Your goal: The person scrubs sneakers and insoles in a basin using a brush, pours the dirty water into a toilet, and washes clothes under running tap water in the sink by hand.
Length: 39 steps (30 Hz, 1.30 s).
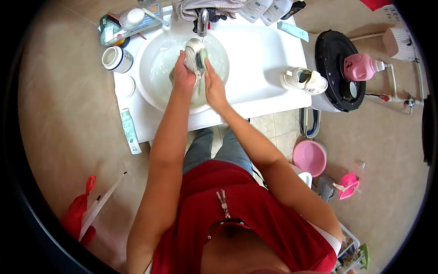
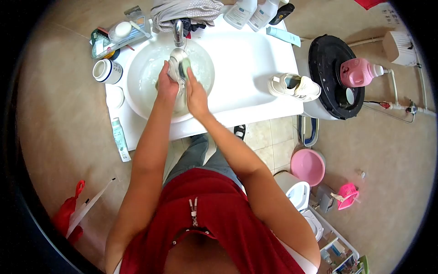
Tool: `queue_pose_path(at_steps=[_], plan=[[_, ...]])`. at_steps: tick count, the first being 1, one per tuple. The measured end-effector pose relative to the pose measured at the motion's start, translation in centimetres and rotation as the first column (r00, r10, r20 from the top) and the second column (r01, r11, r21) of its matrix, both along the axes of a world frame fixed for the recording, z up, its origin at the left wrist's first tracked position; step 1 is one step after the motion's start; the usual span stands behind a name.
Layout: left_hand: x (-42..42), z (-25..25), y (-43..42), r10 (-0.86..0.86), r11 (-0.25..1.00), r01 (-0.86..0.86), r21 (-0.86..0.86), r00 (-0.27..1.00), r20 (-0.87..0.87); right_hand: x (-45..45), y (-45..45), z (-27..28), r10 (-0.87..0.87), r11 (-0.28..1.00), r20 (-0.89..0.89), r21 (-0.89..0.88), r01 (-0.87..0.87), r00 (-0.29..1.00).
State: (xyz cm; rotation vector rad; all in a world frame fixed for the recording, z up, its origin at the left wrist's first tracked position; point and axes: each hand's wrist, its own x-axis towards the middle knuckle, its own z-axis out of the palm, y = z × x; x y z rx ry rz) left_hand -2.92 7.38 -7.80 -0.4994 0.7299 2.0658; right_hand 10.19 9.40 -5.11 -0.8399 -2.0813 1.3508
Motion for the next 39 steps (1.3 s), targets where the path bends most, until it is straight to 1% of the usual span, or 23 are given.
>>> queue_pose_path(at_steps=[2,3,4,7,10,11,14,15,18,19,22,23,26,27,29,30,31,32,34,35,36,38,39], plan=[[-0.7,0.5,0.1,0.049,0.998,-0.048,-0.041,0.998,0.033,1.8,-2.6,-0.9,-0.057,0.997,0.164,0.059,0.048,0.985],[-0.9,0.7,-0.1,0.039,0.998,-0.04,-0.055,0.999,-0.006,1.8,-2.8,-0.1,-0.07,0.991,0.164,0.125,0.05,0.984],[-0.8,0.7,-0.5,0.028,0.998,-0.028,-0.061,1.0,0.005,1.9,-3.3,0.7,-0.082,0.982,0.171,0.18,0.05,0.982],[-0.9,1.0,-0.9,-0.013,0.998,0.013,-0.064,1.0,-0.001,0.2,-1.7,1.4,-0.133,0.96,0.162,0.266,0.086,0.978],[-0.8,1.6,-1.5,-0.102,0.99,0.104,-0.094,0.994,0.032,-0.1,-0.8,3.4,-0.072,0.9,0.185,0.435,-0.017,0.98],[-0.6,1.8,-1.8,-0.124,0.986,0.129,-0.105,0.991,0.048,-0.5,-0.4,4.2,-0.093,0.86,0.14,0.511,0.009,0.986],[1.3,1.8,-1.4,-0.113,0.979,0.102,-0.177,0.992,-0.054,-1.5,0.5,7.3,-0.146,0.812,0.214,0.584,-0.007,0.966],[1.5,2.8,-1.3,-0.099,0.982,0.09,-0.167,0.994,-0.042,-1.3,0.7,8.5,-0.126,0.856,0.301,0.515,-0.05,0.945],[1.3,3.1,-1.7,-0.067,0.996,0.071,-0.049,0.995,0.075,1.5,0.5,8.6,-0.013,0.878,0.32,0.458,-0.143,0.947],[1.0,3.0,-1.9,-0.056,0.998,0.058,-0.017,0.994,0.089,2.5,0.0,8.1,0.044,0.895,0.334,0.406,-0.186,0.942],[-0.6,2.5,-2.7,0.04,0.997,-0.039,-0.062,0.999,0.006,4.6,-0.9,4.3,0.101,0.912,0.356,0.339,-0.229,0.929],[-1.6,1.4,-3.2,0.038,0.995,-0.044,-0.085,0.997,-0.071,5.1,-1.2,3.4,0.105,0.927,0.379,0.297,-0.229,0.919],[-2.2,3.8,-3.8,0.028,1.0,-0.028,0.011,1.0,-0.007,5.5,-1.7,2.4,0.06,0.957,0.343,0.247,-0.152,0.937],[-2.5,3.3,-3.7,0.022,0.999,-0.022,0.044,1.0,-0.002,5.1,-1.7,2.8,0.053,0.944,0.261,0.3,-0.134,0.964],[-1.8,4.2,-3.5,0.019,1.0,-0.019,0.005,1.0,0.025,4.0,-1.5,5.0,0.043,0.915,0.097,0.395,-0.078,0.994],[-1.4,4.7,-3.1,0.015,1.0,-0.014,-0.009,0.999,0.036,3.3,-1.2,6.1,0.025,0.888,0.134,0.453,-0.084,0.991],[-0.8,4.3,-2.7,-0.012,0.999,0.008,-0.043,0.996,-0.088,2.5,-0.8,7.2,0.003,0.854,0.168,0.512,-0.089,0.986],[-0.7,4.0,-2.4,-0.046,0.998,0.043,-0.034,0.995,-0.088,1.9,-0.3,8.1,-0.021,0.818,0.202,0.566,-0.099,0.979],[0.2,5.5,-2.3,-0.106,0.994,0.105,-0.02,0.991,-0.085,1.4,0.6,9.2,-0.032,0.767,0.173,0.636,-0.086,0.984],[1.2,6.6,-2.2,-0.085,0.988,0.072,-0.139,0.992,-0.096,1.3,0.8,10.0,-0.037,0.755,0.176,0.65,-0.088,0.984],[2.2,6.7,-2.3,-0.129,0.97,0.079,-0.229,0.969,-0.211,1.2,0.9,11.0,-0.041,0.743,0.18,0.664,-0.091,0.983],[3.2,6.5,-2.1,-0.241,0.915,0.061,-0.398,0.875,-0.42,0.9,1.5,12.6,-0.082,0.752,0.338,0.638,-0.164,0.937],[3.3,5.8,-2.1,-0.31,0.871,0.096,-0.481,0.868,-0.389,0.9,2.2,13.1,-0.089,0.774,0.414,0.601,-0.199,0.906]])
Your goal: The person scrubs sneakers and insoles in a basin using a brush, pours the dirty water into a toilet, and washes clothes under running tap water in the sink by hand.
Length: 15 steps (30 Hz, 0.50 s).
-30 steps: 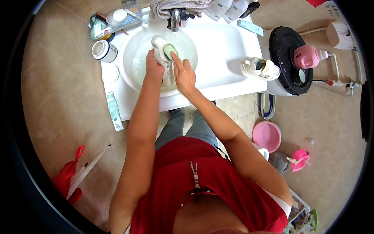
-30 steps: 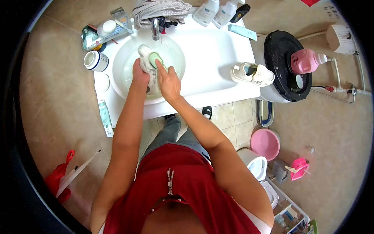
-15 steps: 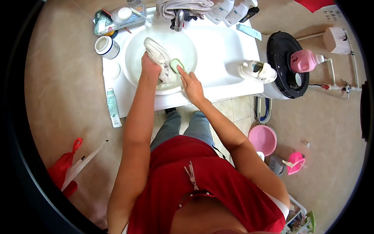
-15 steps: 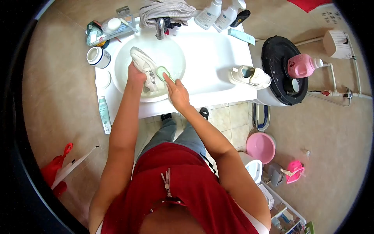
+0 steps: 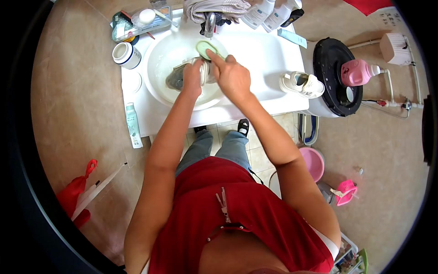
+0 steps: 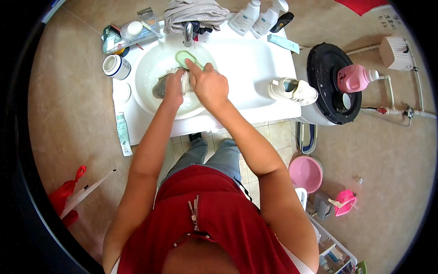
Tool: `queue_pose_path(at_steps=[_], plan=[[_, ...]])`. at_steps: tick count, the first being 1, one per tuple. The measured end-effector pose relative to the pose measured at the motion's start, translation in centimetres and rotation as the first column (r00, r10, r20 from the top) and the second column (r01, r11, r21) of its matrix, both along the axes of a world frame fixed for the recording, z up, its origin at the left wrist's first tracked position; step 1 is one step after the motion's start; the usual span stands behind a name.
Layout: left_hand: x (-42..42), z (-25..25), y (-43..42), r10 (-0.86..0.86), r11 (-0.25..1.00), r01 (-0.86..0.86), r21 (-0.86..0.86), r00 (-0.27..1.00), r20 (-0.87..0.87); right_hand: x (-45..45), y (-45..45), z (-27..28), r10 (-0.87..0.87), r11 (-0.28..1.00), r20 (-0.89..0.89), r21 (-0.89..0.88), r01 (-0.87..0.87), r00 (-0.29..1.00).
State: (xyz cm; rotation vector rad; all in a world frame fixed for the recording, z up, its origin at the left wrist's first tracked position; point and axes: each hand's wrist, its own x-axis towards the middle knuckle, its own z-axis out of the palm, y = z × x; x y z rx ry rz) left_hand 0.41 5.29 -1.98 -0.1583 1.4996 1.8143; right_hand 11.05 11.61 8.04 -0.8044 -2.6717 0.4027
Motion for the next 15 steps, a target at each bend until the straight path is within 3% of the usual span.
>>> queue_pose_path(at_steps=[2,4,7,8,11,12,15], plan=[[0.6,-0.3,-0.3,-0.118,0.992,0.122,0.018,0.982,-0.147,0.4,2.0,1.0,-0.007,0.995,0.206,-0.098,0.027,0.979],[0.7,-0.7,-0.6,-0.225,0.972,0.237,0.001,0.926,-0.304,0.9,3.6,0.6,0.087,0.97,0.256,-0.242,-0.023,0.963],[0.4,0.5,-1.5,-0.269,0.945,0.303,0.121,0.934,-0.237,0.2,4.2,-0.4,0.134,0.917,0.241,-0.397,-0.028,0.961],[-1.0,-1.6,-2.2,-0.392,0.892,0.426,0.149,0.895,-0.213,-0.3,4.3,-1.3,0.128,0.903,0.221,-0.43,-0.021,0.967],[-2.7,-3.2,-3.4,-0.562,0.827,0.558,-0.069,0.813,-0.155,-2.3,4.6,-6.8,0.091,0.873,0.073,-0.486,-0.044,0.993],[-3.2,-2.5,-3.7,-0.657,0.752,0.648,-0.119,0.725,-0.204,-3.0,4.5,-9.2,0.078,0.864,0.012,-0.501,-0.062,0.997],[-4.3,-1.1,-4.5,-0.723,0.677,0.702,-0.221,0.691,-0.02,-4.8,4.0,-14.4,-0.073,0.862,-0.012,-0.504,0.057,0.997]])
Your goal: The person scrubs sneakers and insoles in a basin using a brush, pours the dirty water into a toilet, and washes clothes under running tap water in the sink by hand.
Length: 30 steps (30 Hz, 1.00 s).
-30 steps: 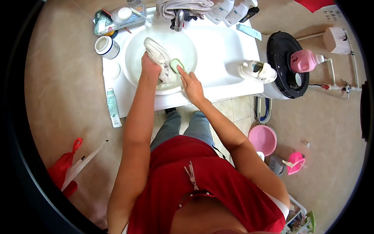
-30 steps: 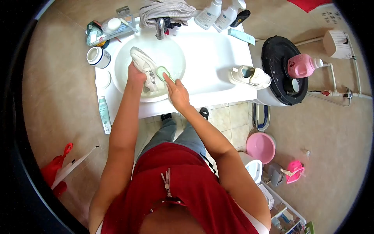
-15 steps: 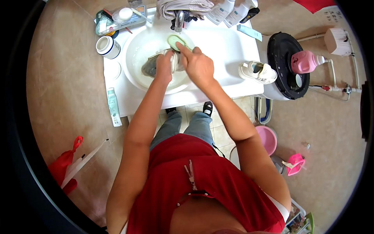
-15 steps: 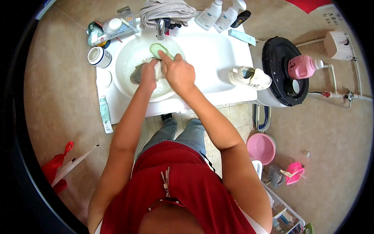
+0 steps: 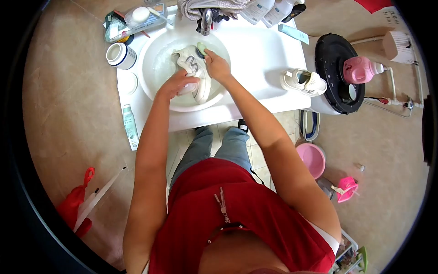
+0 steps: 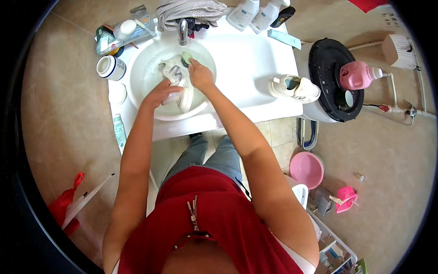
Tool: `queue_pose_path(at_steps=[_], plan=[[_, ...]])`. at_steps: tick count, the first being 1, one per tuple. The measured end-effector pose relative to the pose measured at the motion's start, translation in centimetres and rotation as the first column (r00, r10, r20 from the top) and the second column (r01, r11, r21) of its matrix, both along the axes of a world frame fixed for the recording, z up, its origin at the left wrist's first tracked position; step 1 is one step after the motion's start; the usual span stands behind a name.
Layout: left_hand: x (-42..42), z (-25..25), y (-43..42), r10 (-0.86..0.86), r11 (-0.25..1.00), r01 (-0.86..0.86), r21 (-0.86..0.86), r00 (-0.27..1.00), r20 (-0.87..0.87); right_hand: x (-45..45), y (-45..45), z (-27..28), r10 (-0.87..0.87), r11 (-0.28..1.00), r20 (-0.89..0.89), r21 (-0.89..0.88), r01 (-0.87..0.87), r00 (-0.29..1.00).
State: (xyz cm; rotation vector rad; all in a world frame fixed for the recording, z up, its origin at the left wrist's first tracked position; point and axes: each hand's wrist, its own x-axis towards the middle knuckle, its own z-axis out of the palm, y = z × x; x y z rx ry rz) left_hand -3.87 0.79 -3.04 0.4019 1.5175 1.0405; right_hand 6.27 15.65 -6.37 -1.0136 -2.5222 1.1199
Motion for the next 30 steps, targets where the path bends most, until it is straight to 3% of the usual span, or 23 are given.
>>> queue_pose_path(at_steps=[4,5,7,8,9,10,12,13,15,18,19,21,24,27,30], plan=[[-1.5,-3.8,-0.5,0.138,0.99,-0.137,0.038,0.989,-0.045,-0.4,-1.3,-4.1,-0.179,0.983,0.181,-0.009,0.183,0.967],[-1.7,-4.4,-0.6,0.147,0.989,-0.145,0.04,0.988,-0.053,-0.2,-1.4,-5.0,-0.151,0.989,0.274,0.047,0.144,0.95],[-2.3,-5.8,-0.4,0.162,0.986,-0.159,0.045,0.984,-0.069,-0.6,-1.3,-6.9,-0.025,0.999,0.312,-0.019,0.032,0.95],[-3.1,-7.0,-0.4,0.212,0.977,-0.209,-0.039,0.967,0.14,-0.7,-1.0,-8.0,0.039,0.998,0.33,-0.052,-0.024,0.943],[-4.3,-7.4,-0.1,0.267,0.963,-0.238,-0.127,0.903,0.337,-1.1,-0.3,-7.7,0.154,0.982,0.201,-0.14,-0.128,0.967],[-5.1,-7.8,0.1,0.323,0.945,-0.246,-0.214,0.797,0.511,-1.0,0.0,-7.3,-0.005,0.945,0.144,-0.322,0.052,0.99],[-3.4,-6.6,0.7,0.469,0.881,-0.455,-0.129,0.807,0.358,-0.6,0.1,-4.9,-0.333,0.684,0.126,-0.65,0.331,0.934],[-2.7,-5.4,1.3,0.548,0.83,-0.553,-0.069,0.787,0.284,-0.1,-0.3,-4.5,-0.276,0.865,-0.034,-0.444,0.233,0.961],[-2.5,-5.8,1.8,0.637,0.734,-0.679,-0.008,0.683,0.358,2.0,-2.0,-1.6,-0.093,0.996,-0.323,-0.042,0.084,0.942],[-1.8,-5.9,2.9,0.713,0.587,-0.81,0.008,0.521,0.47,4.5,-4.4,4.7,0.21,0.953,0.116,0.197,-0.23,0.971],[-1.3,-5.8,3.4,0.729,0.538,-0.843,-0.003,0.464,0.504,4.2,-4.5,4.5,0.234,0.918,0.17,0.285,-0.275,0.957],[-0.1,-6.8,4.4,0.767,0.549,-0.836,0.007,0.507,0.393,2.7,-4.5,3.4,0.256,0.82,0.275,0.446,-0.359,0.927],[0.7,-7.5,5.9,0.764,0.629,-0.777,-0.001,0.619,0.184,-1.1,-1.7,0.3,0.172,0.829,0.255,0.484,-0.28,0.951],[-0.1,-9.8,5.5,0.713,0.686,-0.728,0.017,0.677,0.182,-4.3,-0.2,-1.8,0.123,0.787,0.229,0.57,-0.235,0.966],[-0.1,-7.9,5.1,0.705,0.682,-0.731,0.004,0.66,0.261,-5.4,0.7,-2.2,-0.051,0.921,0.15,0.391,-0.011,0.987]])
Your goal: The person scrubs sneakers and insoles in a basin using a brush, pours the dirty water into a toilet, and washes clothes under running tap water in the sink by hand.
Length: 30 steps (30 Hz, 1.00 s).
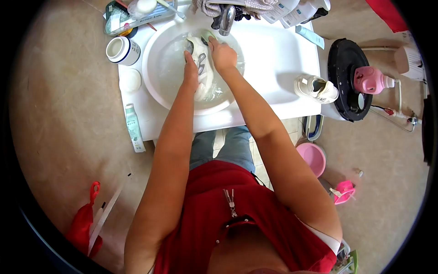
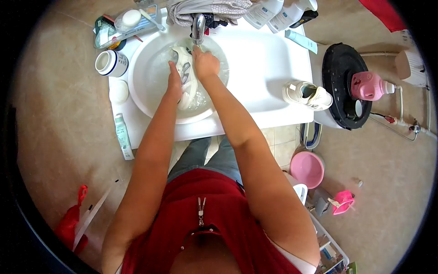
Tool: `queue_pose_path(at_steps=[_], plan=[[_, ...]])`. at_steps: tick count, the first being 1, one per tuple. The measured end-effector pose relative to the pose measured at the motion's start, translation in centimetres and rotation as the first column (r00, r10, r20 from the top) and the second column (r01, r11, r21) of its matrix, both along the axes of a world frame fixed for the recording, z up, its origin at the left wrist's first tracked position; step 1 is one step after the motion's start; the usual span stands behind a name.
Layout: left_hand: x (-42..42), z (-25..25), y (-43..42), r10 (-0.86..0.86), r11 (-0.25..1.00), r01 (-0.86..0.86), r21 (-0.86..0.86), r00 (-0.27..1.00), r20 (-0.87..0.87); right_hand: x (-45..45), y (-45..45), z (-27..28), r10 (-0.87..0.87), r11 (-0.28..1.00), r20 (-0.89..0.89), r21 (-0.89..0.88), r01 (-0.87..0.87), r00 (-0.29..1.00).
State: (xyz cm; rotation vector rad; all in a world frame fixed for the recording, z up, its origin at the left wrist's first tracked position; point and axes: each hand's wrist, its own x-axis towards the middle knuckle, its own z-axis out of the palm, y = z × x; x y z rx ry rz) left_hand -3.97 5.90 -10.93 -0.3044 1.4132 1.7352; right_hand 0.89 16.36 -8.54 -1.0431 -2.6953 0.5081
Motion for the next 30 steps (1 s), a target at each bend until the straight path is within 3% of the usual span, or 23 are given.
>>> queue_pose_path(at_steps=[1,4,7,10,14,15,17,18,21,22,23,27,30], plan=[[-0.1,-0.4,-0.2,0.013,1.0,-0.014,0.009,1.0,0.024,0.6,-0.3,0.2,0.021,1.0,-0.024,-0.007,-0.021,1.0],[-0.5,-1.3,-0.2,0.115,0.993,-0.117,0.021,0.99,0.078,5.1,-2.8,2.3,0.255,0.967,0.152,-0.044,-0.251,0.955],[-0.7,-2.1,-0.1,0.173,0.985,-0.169,-0.035,0.975,0.14,9.0,-5.7,2.2,0.31,0.95,0.12,0.011,-0.313,0.943],[0.0,-5.5,0.8,0.134,0.985,-0.144,-0.094,0.985,-0.107,6.4,-3.3,-0.2,0.247,0.951,0.118,0.161,-0.264,0.962],[0.0,-7.0,1.6,0.052,0.983,-0.088,-0.162,0.975,-0.215,1.6,-1.4,-2.2,0.124,0.978,0.06,0.16,-0.132,0.99],[0.3,-4.3,1.5,0.018,0.965,-0.091,-0.247,0.959,-0.284,1.0,-1.5,-2.8,0.117,0.98,0.028,0.157,-0.12,0.993],[0.3,-3.5,0.8,0.063,0.993,-0.078,-0.085,0.983,-0.175,0.5,-1.9,-3.7,0.097,0.985,-0.032,0.148,-0.091,0.995],[0.1,-3.5,0.2,0.08,0.997,-0.081,-0.005,0.99,-0.112,0.6,-2.2,-3.4,0.113,0.992,-0.017,0.061,-0.112,0.993],[-1.1,-3.4,0.0,0.172,0.984,-0.168,-0.058,0.983,0.07,2.1,-3.7,-1.3,0.202,0.954,0.073,-0.24,-0.18,0.977],[-1.5,-2.8,0.1,0.22,0.975,-0.212,-0.074,0.967,0.126,3.5,-4.7,-0.2,0.266,0.952,0.174,-0.202,-0.23,0.948],[-1.5,-3.6,-0.2,0.21,0.978,-0.21,-0.006,0.975,0.076,5.3,-5.6,0.7,0.287,0.953,0.144,-0.142,-0.268,0.947],[-1.4,-4.1,-0.3,0.093,0.974,-0.129,0.188,0.978,0.186,8.5,-6.1,3.3,0.333,0.943,0.229,-0.103,-0.318,0.915],[-1.1,-3.6,0.3,0.091,0.99,-0.084,-0.109,0.994,0.055,6.9,-3.7,2.0,0.325,0.941,0.222,0.023,-0.339,0.919]])
